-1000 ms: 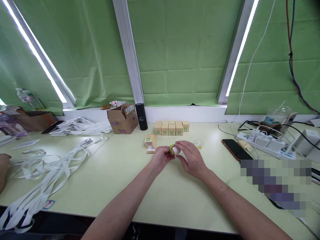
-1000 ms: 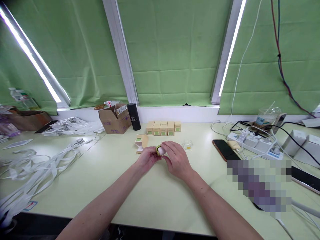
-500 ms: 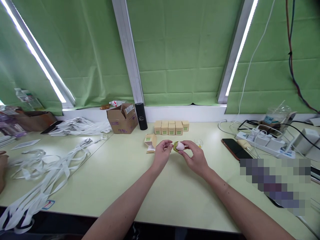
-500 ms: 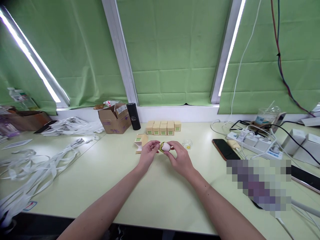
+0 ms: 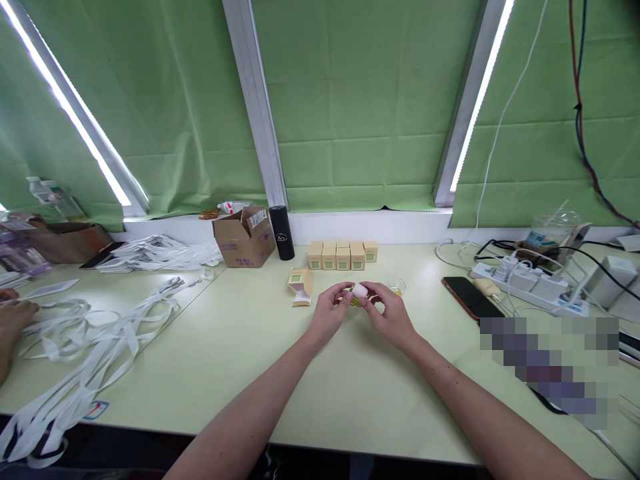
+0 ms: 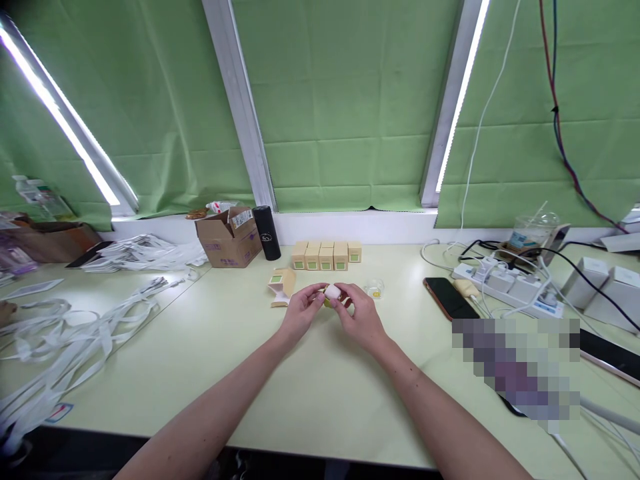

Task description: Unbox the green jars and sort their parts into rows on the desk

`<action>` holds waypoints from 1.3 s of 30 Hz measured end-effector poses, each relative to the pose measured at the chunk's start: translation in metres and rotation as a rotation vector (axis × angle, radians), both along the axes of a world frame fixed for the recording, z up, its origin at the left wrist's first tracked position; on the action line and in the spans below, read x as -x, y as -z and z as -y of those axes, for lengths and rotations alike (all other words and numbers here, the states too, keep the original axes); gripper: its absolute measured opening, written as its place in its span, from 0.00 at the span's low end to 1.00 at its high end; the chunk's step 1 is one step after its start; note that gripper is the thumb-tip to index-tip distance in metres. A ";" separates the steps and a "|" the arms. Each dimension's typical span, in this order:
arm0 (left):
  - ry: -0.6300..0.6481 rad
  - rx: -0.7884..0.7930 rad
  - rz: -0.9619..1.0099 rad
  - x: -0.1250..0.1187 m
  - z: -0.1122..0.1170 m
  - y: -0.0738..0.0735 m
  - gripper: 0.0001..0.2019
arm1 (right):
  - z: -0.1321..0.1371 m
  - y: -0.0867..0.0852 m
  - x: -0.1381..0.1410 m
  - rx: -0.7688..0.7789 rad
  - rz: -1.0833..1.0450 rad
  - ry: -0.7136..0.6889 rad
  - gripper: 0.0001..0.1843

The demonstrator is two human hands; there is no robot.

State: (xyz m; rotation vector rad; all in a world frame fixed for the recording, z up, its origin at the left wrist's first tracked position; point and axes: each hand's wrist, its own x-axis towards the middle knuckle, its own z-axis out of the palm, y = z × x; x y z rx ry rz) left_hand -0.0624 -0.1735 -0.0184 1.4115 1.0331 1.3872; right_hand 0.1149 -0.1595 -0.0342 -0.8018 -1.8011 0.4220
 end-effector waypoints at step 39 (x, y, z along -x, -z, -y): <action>-0.251 -0.201 -0.247 -0.013 0.012 -0.006 0.08 | 0.002 -0.003 0.008 -0.386 0.363 0.201 0.15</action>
